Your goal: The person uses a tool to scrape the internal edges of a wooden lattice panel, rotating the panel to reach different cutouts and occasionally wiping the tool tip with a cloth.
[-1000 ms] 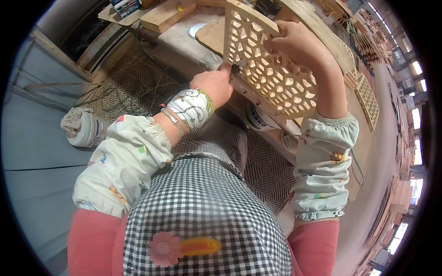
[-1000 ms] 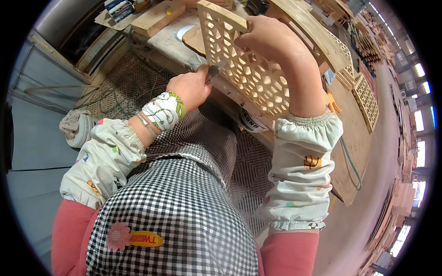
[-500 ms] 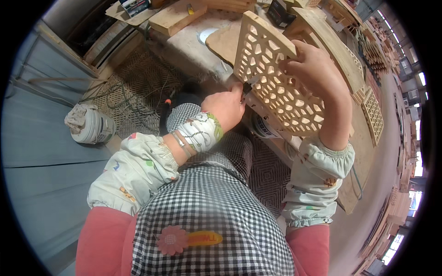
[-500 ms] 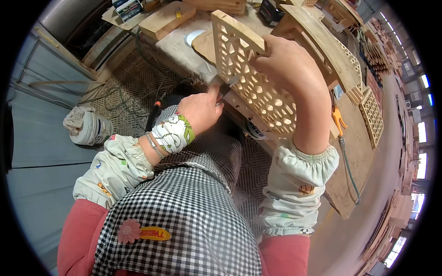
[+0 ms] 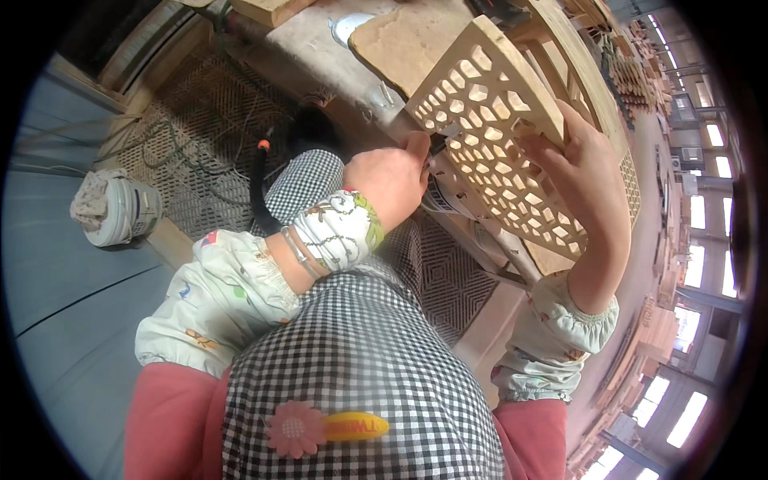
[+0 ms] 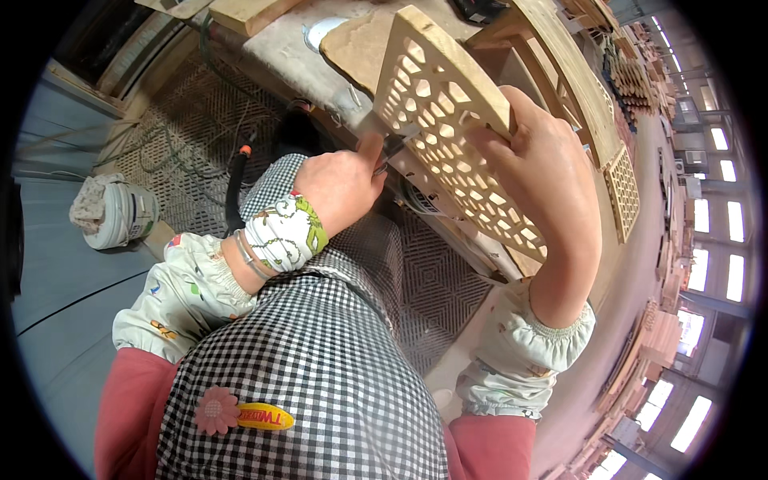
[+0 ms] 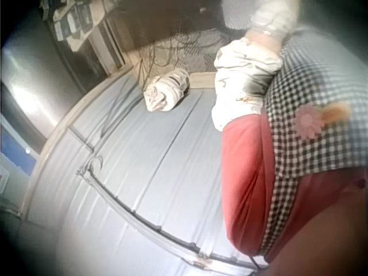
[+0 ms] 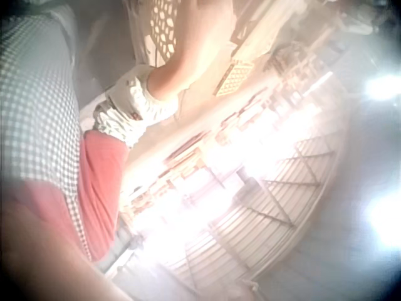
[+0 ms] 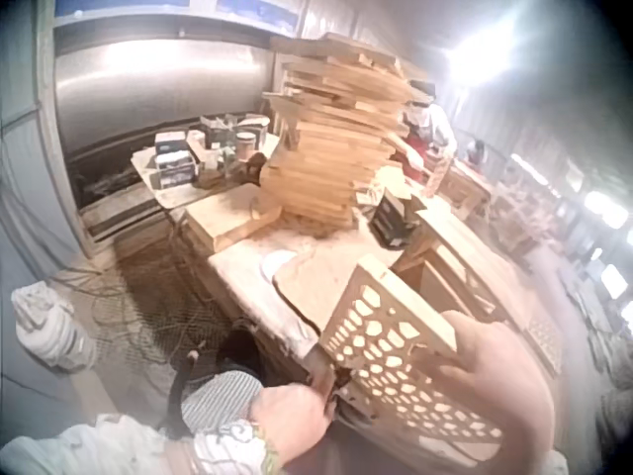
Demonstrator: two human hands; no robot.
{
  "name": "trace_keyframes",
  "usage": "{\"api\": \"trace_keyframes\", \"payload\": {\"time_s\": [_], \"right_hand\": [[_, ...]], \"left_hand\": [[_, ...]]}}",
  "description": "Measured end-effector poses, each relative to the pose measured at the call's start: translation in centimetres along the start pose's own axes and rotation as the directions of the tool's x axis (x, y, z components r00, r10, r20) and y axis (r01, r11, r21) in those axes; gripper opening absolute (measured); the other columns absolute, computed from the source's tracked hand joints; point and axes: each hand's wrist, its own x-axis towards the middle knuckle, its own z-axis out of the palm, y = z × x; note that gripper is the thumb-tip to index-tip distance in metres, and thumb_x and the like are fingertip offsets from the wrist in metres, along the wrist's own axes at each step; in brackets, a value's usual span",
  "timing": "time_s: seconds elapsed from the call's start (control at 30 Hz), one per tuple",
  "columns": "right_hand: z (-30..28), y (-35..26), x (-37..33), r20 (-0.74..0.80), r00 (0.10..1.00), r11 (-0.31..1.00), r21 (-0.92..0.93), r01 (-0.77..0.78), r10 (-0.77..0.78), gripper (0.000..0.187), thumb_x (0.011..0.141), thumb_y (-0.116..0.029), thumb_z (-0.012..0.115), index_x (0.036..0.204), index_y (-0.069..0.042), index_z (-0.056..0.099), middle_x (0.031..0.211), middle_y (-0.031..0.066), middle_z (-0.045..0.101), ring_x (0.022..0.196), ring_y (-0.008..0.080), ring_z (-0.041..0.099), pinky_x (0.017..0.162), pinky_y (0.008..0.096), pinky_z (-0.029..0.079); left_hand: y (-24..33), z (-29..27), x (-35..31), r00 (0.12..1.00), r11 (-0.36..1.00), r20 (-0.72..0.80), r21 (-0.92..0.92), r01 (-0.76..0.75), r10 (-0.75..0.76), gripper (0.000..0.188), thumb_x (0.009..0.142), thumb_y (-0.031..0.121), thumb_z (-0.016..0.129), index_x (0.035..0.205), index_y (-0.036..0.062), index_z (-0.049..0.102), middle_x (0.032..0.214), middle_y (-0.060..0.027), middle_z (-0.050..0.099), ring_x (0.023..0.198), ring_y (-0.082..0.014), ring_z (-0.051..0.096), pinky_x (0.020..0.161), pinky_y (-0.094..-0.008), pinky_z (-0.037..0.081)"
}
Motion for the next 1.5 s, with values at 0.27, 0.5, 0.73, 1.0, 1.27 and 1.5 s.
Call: {"api": "trace_keyframes", "payload": {"time_s": [0.27,0.5,0.73,1.0,1.27,1.5], "right_hand": [[-0.1,-0.1,0.8,0.087,0.989,0.991,0.049,-0.128,0.123,0.028,0.095,-0.020,0.070,0.115,-0.001,0.071,0.075,0.0048,0.070,0.061,0.0103,0.060,0.060,0.0282,0.048],[-1.1,1.4,1.1,0.175,0.955,0.949,0.164,-0.268,0.239,0.027,0.093,-0.011,0.071,0.118,0.000,0.072,0.092,0.0056,0.075,0.081,0.0103,0.072,0.063,0.0250,0.053],[-1.4,0.1,1.0,0.240,0.921,0.922,0.165,-0.351,0.307,0.028,0.095,-0.012,0.070,0.120,0.001,0.071,0.096,0.0077,0.076,0.083,0.0122,0.073,0.061,0.0244,0.052],[-1.9,1.0,1.4,0.298,0.931,0.931,0.228,-0.285,0.211,0.046,0.096,-0.020,0.074,0.132,0.005,0.063,0.102,0.0091,0.075,0.082,0.0126,0.070,0.062,0.0258,0.051],[-2.2,1.6,1.5,0.343,0.927,0.924,0.286,-0.254,0.149,0.048,0.097,-0.021,0.074,0.131,0.009,0.062,0.102,0.0116,0.077,0.082,0.0134,0.071,0.065,0.0263,0.051],[-1.8,0.5,0.9,0.310,0.937,0.927,0.280,-0.249,0.159,0.042,0.095,-0.019,0.075,0.126,0.008,0.067,0.087,0.0097,0.075,0.071,0.0107,0.063,0.063,0.0253,0.048]], "left_hand": [[-1.5,0.6,-1.6,1.000,0.996,0.001,-0.088,0.014,-0.014,0.037,0.094,0.028,0.071,0.114,0.0047,0.051,0.072,-0.0174,0.072,0.066,-0.0359,0.074,0.055,-0.0463,0.060],[-3.3,0.8,-3.4,0.997,0.974,0.076,-0.228,0.011,0.006,0.034,0.096,0.029,0.069,0.112,0.0054,0.051,0.079,-0.0164,0.073,0.072,-0.0363,0.075,0.061,-0.0465,0.059],[-7.4,-1.2,-6.3,0.972,0.701,0.233,-0.695,0.160,0.009,0.037,0.096,0.034,0.071,0.113,0.0022,0.061,0.077,-0.0144,0.067,0.070,-0.0335,0.067,0.064,-0.0412,0.052],[-6.3,-0.8,-5.2,0.998,0.807,0.064,-0.589,0.044,-0.007,0.045,0.102,0.031,0.065,0.133,0.0014,0.054,0.083,-0.0172,0.072,0.073,-0.0358,0.072,0.063,-0.0443,0.056],[-5.2,-0.9,-4.8,0.998,0.847,0.058,-0.530,0.044,-0.016,0.051,0.101,0.030,0.066,0.140,-0.0013,0.053,0.093,-0.0158,0.073,0.081,-0.0331,0.073,0.067,-0.0419,0.058],[-3.8,-0.5,-2.0,0.995,0.800,0.095,-0.594,0.083,-0.032,0.041,0.104,0.030,0.061,0.131,0.0003,0.059,0.082,-0.0185,0.072,0.070,-0.0352,0.071,0.065,-0.0416,0.056]]}}
